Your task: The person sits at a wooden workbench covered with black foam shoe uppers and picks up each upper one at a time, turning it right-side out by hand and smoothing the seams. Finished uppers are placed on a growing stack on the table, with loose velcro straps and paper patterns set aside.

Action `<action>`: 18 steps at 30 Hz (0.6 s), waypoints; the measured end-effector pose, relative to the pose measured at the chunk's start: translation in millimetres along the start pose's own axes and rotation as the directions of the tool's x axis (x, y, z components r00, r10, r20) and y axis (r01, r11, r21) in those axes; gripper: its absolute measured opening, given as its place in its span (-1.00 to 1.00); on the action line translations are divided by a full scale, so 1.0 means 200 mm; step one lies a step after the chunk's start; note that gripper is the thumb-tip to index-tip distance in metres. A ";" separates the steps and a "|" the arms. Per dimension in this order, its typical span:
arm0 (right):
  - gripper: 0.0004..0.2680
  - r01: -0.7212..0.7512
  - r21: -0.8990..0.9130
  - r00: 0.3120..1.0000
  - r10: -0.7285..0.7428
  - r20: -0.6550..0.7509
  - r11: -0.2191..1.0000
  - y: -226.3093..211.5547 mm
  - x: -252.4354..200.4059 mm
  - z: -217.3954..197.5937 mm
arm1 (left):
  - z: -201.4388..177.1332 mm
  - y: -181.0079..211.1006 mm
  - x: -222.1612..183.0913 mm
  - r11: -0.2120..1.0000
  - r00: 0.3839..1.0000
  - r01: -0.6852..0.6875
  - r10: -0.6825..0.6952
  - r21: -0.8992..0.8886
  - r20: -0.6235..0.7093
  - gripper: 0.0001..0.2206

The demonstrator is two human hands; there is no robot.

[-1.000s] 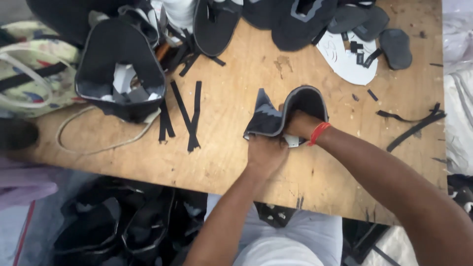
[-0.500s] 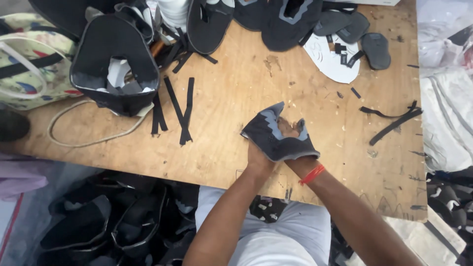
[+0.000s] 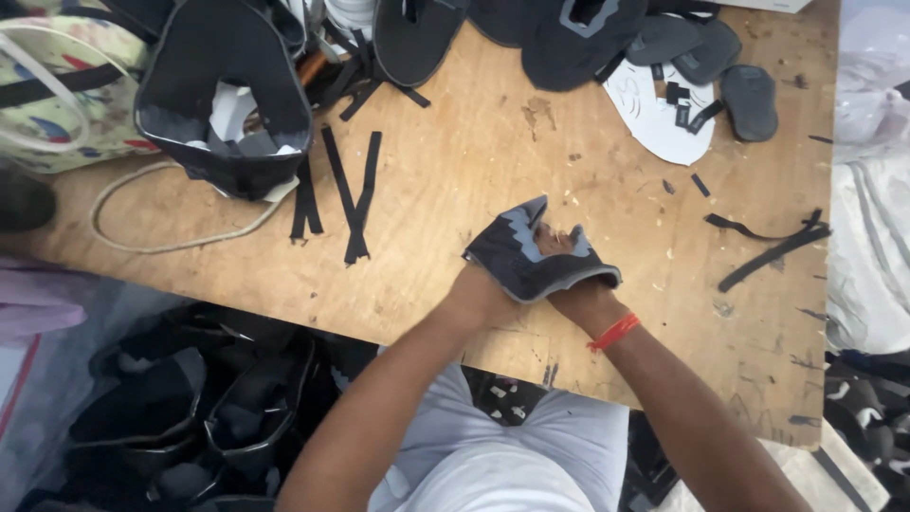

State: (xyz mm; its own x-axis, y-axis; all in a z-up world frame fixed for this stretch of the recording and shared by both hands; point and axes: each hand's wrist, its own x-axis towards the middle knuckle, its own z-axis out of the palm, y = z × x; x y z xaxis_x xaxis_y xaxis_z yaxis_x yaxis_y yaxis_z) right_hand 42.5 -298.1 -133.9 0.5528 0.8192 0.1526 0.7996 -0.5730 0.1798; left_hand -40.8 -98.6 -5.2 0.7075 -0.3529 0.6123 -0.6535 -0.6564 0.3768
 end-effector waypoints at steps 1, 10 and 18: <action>-0.54 0.002 0.067 1.000 -0.001 -0.014 0.998 0.01 0.00 -0.02 | 0.01 0.01 0.01 1.000 1.000 0.017 -0.017 0.015 -0.010 -0.67; -0.66 -0.069 0.158 0.997 0.073 -0.014 0.985 -0.15 -0.06 -0.21 | 0.21 -0.07 0.03 0.995 0.998 -0.032 0.027 -0.096 -0.054 -0.70; -0.70 -0.170 0.248 0.985 0.160 0.057 0.954 -0.24 -0.09 -0.22 | 0.56 -0.55 -0.22 0.793 0.680 0.594 -0.584 0.135 0.443 -0.72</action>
State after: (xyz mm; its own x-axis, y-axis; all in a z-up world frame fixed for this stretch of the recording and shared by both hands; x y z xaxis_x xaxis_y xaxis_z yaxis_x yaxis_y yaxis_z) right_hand -16.5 -285.2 -103.0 0.6863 0.7167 0.1237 0.7271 -0.6798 -0.0957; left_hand 29.9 -84.5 -152.1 0.9820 -0.1522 -0.1117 -0.0624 -0.8201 0.5688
